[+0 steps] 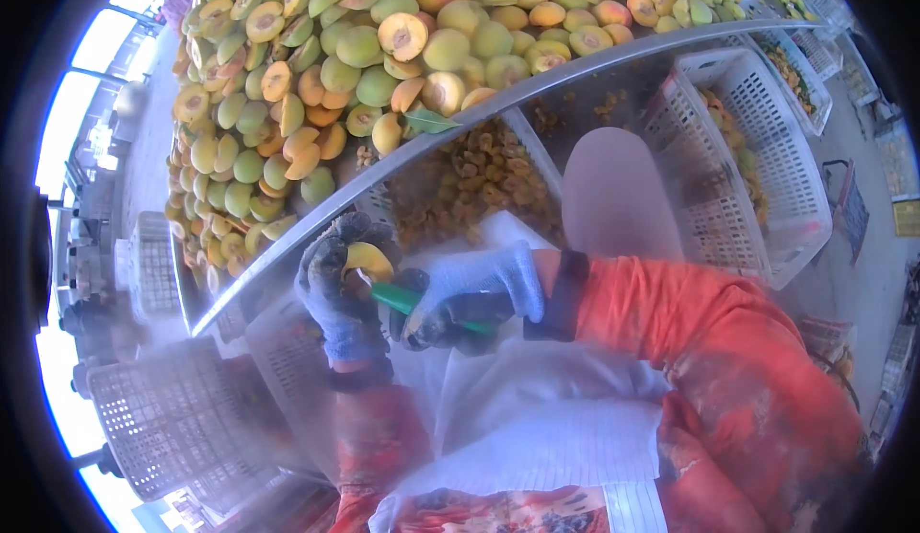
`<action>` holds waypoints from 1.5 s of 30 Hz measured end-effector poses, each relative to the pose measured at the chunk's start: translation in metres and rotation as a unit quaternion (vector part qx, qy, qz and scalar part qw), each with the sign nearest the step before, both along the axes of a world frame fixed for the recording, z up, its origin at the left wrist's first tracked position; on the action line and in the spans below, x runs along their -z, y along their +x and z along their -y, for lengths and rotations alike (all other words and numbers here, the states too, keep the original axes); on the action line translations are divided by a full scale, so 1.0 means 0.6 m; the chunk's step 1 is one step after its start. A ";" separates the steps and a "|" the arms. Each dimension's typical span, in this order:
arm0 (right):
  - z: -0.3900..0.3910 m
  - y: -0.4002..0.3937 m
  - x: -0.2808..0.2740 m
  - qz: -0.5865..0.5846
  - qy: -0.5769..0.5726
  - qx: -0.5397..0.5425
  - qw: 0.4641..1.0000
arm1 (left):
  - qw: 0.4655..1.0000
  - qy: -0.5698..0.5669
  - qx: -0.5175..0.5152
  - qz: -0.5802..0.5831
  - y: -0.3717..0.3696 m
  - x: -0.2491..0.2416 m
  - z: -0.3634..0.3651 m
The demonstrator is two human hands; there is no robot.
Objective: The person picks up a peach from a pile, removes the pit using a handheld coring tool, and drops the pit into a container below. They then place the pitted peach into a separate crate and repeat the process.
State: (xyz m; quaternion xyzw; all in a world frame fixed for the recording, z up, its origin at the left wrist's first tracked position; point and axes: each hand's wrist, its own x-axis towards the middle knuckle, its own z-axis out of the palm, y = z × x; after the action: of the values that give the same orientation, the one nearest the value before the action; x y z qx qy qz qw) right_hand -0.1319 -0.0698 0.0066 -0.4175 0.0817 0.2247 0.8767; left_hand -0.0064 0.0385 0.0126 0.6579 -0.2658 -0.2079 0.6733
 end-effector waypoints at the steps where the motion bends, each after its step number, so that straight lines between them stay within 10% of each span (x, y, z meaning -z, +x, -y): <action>1: 0.000 -0.002 0.002 -0.006 0.036 -0.001 0.999 | 0.994 -0.042 0.023 -0.097 0.010 0.013 -0.003; 12: 0.047 -0.012 -0.025 -0.054 -0.190 0.128 0.972 | 0.875 -0.162 0.033 -0.455 0.058 0.064 -0.016; 13: 0.050 -0.008 0.035 0.031 -0.556 0.170 0.813 | 0.881 -0.161 0.014 -0.446 0.056 0.054 -0.015; 14: 0.052 0.006 0.036 0.110 -0.830 0.187 0.513 | 0.882 -0.166 0.018 -0.440 0.057 0.041 -0.009; 16: 0.031 0.005 0.018 0.092 -0.796 0.206 0.562 | 0.876 -0.160 -0.033 -0.454 0.047 0.032 -0.010; 26: -0.053 0.037 -0.008 0.125 -0.925 -0.018 0.358 | 0.863 -0.173 -0.062 -0.471 0.030 0.035 0.011; 28: -0.056 0.027 0.002 0.170 -0.921 0.005 0.351 | 0.874 -0.179 -0.060 -0.448 0.029 0.037 0.003; 30: -0.056 0.027 0.013 0.200 -0.745 0.087 0.631 | 0.894 -0.176 -0.060 -0.408 0.031 0.042 -0.013; 31: -0.059 0.025 0.007 0.194 -0.695 0.120 0.682 | 0.897 -0.159 -0.087 -0.403 0.023 -0.003 -0.026; 33: -0.052 0.021 -0.013 0.162 -0.675 0.158 0.703 | 0.924 -0.168 -0.120 -0.322 0.076 0.002 -0.065; 35: -0.026 0.015 -0.024 0.098 -0.677 0.188 0.705 | 0.987 0.012 -0.137 0.081 0.137 0.035 -0.140; 41: 0.043 0.003 0.023 0.090 -0.700 0.227 0.671 | 0.955 0.219 -0.189 -0.064 0.216 -0.045 -0.010; 45: 0.060 -0.010 0.021 0.107 -0.695 0.277 0.655 | 0.862 0.415 -0.146 0.250 0.298 0.064 0.118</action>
State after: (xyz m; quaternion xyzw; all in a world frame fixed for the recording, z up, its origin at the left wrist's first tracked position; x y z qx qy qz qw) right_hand -0.1378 -0.1061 -0.0058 -0.8839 0.2313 -0.1969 0.3556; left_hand 0.1724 -0.0322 -0.0258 0.9378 -0.2147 -0.0270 0.2715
